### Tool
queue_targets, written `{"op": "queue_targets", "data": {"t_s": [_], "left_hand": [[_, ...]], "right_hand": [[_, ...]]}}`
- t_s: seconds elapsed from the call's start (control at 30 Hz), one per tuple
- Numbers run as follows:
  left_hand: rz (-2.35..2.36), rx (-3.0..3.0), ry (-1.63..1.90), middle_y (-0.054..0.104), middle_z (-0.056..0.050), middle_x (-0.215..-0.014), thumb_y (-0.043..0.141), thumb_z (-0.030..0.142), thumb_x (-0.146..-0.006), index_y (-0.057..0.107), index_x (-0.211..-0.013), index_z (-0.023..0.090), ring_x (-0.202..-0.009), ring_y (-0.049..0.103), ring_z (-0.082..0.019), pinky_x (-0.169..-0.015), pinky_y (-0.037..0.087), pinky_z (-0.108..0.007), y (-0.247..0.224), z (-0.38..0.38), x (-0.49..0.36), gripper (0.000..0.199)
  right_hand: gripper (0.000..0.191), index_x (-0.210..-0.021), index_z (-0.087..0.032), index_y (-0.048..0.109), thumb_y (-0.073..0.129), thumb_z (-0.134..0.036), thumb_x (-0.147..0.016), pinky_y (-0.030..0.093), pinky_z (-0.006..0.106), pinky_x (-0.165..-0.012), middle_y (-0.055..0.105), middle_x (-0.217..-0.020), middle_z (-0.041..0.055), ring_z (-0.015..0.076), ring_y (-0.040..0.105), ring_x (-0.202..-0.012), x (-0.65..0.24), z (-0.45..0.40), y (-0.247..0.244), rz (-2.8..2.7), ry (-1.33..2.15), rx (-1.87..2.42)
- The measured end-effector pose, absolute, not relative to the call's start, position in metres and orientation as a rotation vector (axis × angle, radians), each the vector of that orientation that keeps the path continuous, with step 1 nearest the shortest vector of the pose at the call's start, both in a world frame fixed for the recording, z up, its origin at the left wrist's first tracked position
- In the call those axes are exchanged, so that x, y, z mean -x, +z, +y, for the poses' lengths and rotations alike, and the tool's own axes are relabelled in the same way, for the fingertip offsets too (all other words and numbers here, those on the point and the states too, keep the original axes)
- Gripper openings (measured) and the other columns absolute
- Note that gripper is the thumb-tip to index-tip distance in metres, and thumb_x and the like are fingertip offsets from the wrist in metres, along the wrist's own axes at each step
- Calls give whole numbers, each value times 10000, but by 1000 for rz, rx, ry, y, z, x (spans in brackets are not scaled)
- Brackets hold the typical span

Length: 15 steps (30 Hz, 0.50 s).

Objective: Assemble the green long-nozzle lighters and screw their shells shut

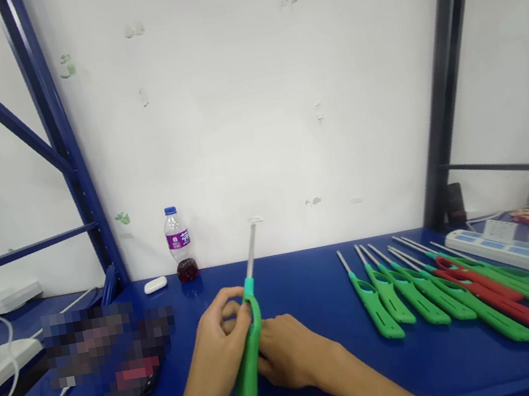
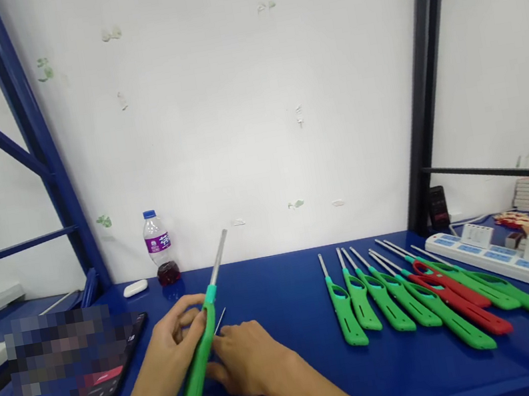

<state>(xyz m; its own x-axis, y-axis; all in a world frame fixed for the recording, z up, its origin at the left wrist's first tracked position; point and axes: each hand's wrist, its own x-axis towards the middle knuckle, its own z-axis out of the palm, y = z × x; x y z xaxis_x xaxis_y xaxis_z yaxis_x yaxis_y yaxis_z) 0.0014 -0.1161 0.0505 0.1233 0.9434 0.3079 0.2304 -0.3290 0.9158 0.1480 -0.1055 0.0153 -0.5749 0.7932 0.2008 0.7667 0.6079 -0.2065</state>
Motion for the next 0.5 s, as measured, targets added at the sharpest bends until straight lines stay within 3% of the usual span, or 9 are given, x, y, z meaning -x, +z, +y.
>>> {"op": "queue_targets", "data": {"t_s": [0.1, 0.23, 0.4, 0.5], "left_hand": [[1377, -1698, 1276, 582, 47, -639, 558, 553, -854, 569, -1087, 204, -549, 556, -186, -512, 391, -259, 33, -106, 23, 419], [1685, -1907, 1103, 526, 87, -608, 482, 408, -916, 495, -1332, 224, -499, 506, -182, -529, 342, -268, 13, -93, 43, 455], [1674, -2005, 935, 543, 38, -631, 421, 355, -935, 670, -1182, 208, -571, 564, -203, -591, 380, -290, -3, -88, 40, 381], [1650, -1989, 928, 598, 18, -637, 421, 411, -951, 696, -1183, 189, -613, 614, -224, -633, 426, -308, -8, -88, 31, 423]], "right_hand": [[318, -1127, -190, 684, 525, -438, -1007, 514, 374, -730, 796, -1053, 140, 330, 765, -863, -138, -103, 17, -2542, 142, 1328], [378, -989, -224, 691, 557, -578, -994, 472, 350, -713, 792, -915, 75, 310, 751, -864, -160, -116, 19, -2444, 153, 1435], [251, -848, -257, 633, 714, -479, -930, 420, 305, -715, 735, -852, -21, 219, 685, -808, -208, -140, 23, -2099, 310, 1514], [110, -912, -271, 648, 734, -338, -921, 436, 299, -731, 711, -883, -27, 204, 661, -823, -231, -145, 25, -2034, 382, 1478]]}}
